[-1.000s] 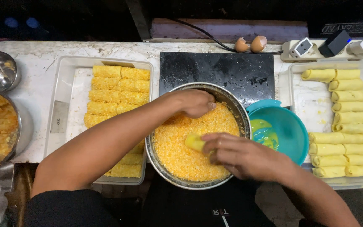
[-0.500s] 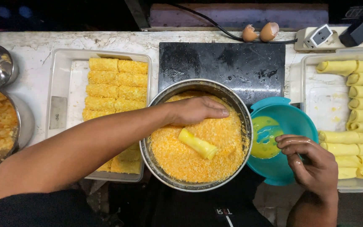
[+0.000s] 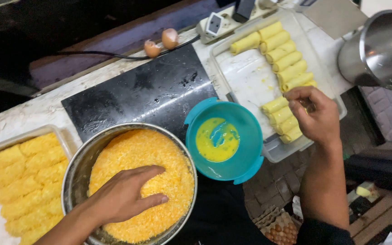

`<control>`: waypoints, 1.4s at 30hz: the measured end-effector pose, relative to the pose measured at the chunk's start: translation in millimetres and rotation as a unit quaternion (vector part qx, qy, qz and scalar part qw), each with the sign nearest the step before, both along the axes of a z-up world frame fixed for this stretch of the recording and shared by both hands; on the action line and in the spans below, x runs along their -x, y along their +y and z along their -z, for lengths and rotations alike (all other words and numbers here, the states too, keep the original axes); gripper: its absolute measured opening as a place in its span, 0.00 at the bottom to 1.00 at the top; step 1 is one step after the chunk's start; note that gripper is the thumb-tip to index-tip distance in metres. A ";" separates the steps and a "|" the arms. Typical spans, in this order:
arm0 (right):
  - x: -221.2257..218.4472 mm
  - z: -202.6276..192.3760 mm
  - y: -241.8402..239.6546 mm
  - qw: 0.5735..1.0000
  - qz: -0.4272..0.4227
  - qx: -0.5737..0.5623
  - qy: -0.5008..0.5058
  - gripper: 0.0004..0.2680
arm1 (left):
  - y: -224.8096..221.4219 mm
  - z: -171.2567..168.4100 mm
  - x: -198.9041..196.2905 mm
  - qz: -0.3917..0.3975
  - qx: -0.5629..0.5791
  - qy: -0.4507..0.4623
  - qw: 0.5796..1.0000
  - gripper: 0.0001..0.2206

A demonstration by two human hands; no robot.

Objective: The person repeatedly picks up cylindrical food rolls, dips them into a bowl of beaten egg, then coats them in a tray of breadcrumbs before placing them into a container. The process is repeated for multiple rolls throughout the clip.

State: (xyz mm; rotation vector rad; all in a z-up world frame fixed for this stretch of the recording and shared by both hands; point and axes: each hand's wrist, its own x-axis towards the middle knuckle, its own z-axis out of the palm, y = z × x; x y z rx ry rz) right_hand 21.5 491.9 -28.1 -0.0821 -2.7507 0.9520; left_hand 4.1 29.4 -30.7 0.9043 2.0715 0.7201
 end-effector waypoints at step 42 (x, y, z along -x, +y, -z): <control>83.1 9.3 -21.3 0.937 -0.164 0.228 -0.206 0.14 | -2.6 -14.6 16.9 -0.069 0.148 0.182 0.970 0.25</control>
